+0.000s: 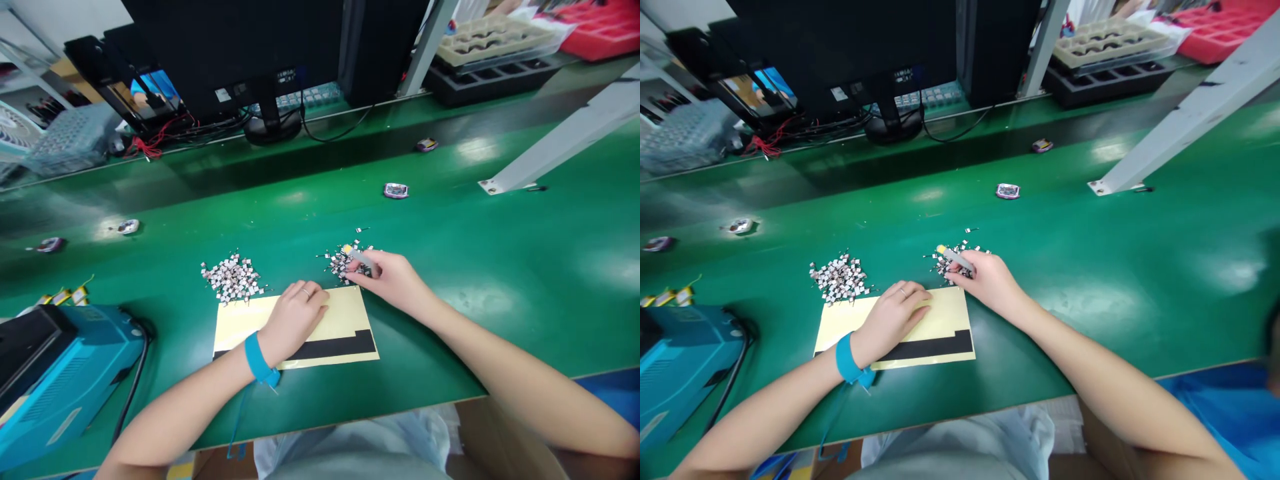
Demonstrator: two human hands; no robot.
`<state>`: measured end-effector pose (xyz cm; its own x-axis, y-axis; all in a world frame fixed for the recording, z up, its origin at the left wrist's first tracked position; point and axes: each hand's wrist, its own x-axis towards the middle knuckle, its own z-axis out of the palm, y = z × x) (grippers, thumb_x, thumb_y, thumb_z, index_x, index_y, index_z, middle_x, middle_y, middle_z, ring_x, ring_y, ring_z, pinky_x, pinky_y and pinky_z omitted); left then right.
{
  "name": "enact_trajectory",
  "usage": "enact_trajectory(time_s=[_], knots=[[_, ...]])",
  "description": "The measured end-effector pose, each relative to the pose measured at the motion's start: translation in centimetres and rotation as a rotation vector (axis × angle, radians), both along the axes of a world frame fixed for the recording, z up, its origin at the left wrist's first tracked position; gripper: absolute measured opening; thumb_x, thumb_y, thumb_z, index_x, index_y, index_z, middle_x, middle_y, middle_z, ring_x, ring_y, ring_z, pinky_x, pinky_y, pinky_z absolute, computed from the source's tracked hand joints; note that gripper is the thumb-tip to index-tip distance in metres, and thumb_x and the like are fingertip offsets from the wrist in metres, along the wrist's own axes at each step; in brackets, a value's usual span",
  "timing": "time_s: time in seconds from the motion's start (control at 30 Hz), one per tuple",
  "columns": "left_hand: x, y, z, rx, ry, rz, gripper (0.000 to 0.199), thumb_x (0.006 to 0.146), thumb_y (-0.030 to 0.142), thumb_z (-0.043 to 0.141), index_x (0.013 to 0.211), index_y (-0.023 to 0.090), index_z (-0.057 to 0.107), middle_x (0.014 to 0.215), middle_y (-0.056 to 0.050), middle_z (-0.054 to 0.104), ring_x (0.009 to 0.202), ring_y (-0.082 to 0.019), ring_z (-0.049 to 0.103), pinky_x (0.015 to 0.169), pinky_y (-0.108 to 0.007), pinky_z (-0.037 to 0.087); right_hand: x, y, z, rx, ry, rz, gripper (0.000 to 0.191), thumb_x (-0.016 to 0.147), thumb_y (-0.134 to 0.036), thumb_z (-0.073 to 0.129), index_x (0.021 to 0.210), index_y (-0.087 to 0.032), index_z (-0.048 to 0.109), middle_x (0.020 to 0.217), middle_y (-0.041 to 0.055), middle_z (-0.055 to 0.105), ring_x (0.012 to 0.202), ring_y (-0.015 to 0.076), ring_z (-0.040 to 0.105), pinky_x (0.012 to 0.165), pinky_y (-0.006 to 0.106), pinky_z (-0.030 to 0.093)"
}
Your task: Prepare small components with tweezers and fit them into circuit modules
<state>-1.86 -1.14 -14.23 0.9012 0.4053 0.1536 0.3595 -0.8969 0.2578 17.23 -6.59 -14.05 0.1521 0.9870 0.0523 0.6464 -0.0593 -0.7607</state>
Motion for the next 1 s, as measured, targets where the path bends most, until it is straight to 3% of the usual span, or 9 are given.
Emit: enact_trajectory(time_s=[0.1,0.23,0.37,0.53,0.6,0.67,0.77,0.9,1.0], knots=[[0.0,0.0,0.5,0.05,0.13,-0.015,0.012,0.082,0.019,0.047,0.081,0.013,0.057,0.083,-0.008,0.056,0.077,-0.02,0.051,0.069,-0.033,0.047,1.6,0.4,-0.4,0.042,-0.182,0.033,0.01,0.074,-0.025,0.059,0.076,-0.015,0.06,0.071,0.0004,0.053,0.055,0.009,0.044,0.05,0.02,0.03],[0.3,-1.1,0.0,0.156,0.128,-0.021,0.017,0.083,0.02,0.044,0.093,0.012,0.056,0.088,-0.008,0.057,0.081,-0.021,0.05,0.072,-0.033,0.046,2.2,0.6,-0.7,-0.009,-0.329,0.048,0.011,0.075,-0.026,0.06,0.081,-0.017,0.062,0.079,0.0026,0.055,0.071,0.015,0.052,0.06,0.023,0.036],[0.7,-2.3,-0.8,0.233,0.118,-0.008,0.028,0.084,0.019,0.041,0.107,0.008,0.051,0.101,-0.01,0.056,0.09,-0.023,0.049,0.076,-0.035,0.043,2.1,0.4,-0.7,-0.029,-0.364,0.017,0.016,0.075,-0.024,0.06,0.09,-0.019,0.062,0.085,0.0034,0.056,0.073,0.0158,0.055,0.064,0.025,0.041],[1.2,-2.6,-0.9,0.223,0.148,0.017,0.035,0.086,0.024,0.038,0.116,0.008,0.046,0.112,-0.011,0.052,0.097,-0.025,0.045,0.077,-0.036,0.042,3.5,0.9,-0.9,0.099,-0.329,-0.061,0.015,0.078,-0.019,0.053,0.088,-0.016,0.063,0.083,0.0056,0.06,0.074,0.0181,0.058,0.066,0.028,0.045],[1.4,-2.5,-0.8,0.207,0.16,0.025,0.037,0.086,0.025,0.037,0.118,0.008,0.045,0.114,-0.011,0.05,0.098,-0.025,0.044,0.077,-0.036,0.041,4.5,1.4,-1.2,0.15,-0.33,-0.098,0.026,0.077,-0.008,0.043,0.094,-0.015,0.061,0.095,0.0072,0.06,0.082,0.0195,0.059,0.07,0.03,0.047],[1.5,-2.5,-0.8,0.194,0.166,0.034,0.037,0.086,0.026,0.037,0.118,0.009,0.044,0.115,-0.011,0.049,0.098,-0.025,0.044,0.078,-0.037,0.041,5.1,2.0,-1.6,0.195,-0.354,-0.101,0.044,0.07,0.001,0.036,0.106,-0.014,0.056,0.115,0.0079,0.054,0.101,0.0211,0.054,0.084,0.034,0.045],[1.6,-2.7,-1.0,0.176,0.167,0.038,0.038,0.086,0.027,0.037,0.119,0.009,0.043,0.116,-0.012,0.048,0.099,-0.026,0.043,0.078,-0.038,0.041,5.1,2.7,-2.2,0.167,-0.376,-0.009,0.058,0.064,0.006,0.03,0.117,-0.009,0.048,0.126,0.0088,0.045,0.119,0.0198,0.038,0.099,0.037,0.034],[1.8,-3.0,-0.9,0.126,0.143,0.023,0.04,0.085,0.028,0.039,0.12,0.009,0.042,0.116,-0.014,0.048,0.1,-0.026,0.044,0.08,-0.039,0.042,4.3,2.4,-2.2,0.08,-0.348,0.208,0.06,0.064,0.006,0.027,0.118,-0.011,0.049,0.125,0.0067,0.046,0.117,0.0156,0.041,0.101,0.033,0.033],[1.0,-1.4,0.3,0.056,0.113,-0.005,0.034,0.084,0.021,0.041,0.116,0.01,0.046,0.113,-0.013,0.05,0.098,-0.023,0.047,0.082,-0.037,0.043,4.5,1.4,-1.6,0.165,-0.33,0.173,0.056,0.065,0.006,0.028,0.112,-0.011,0.052,0.123,0.0073,0.048,0.116,0.0169,0.042,0.1,0.035,0.033]])
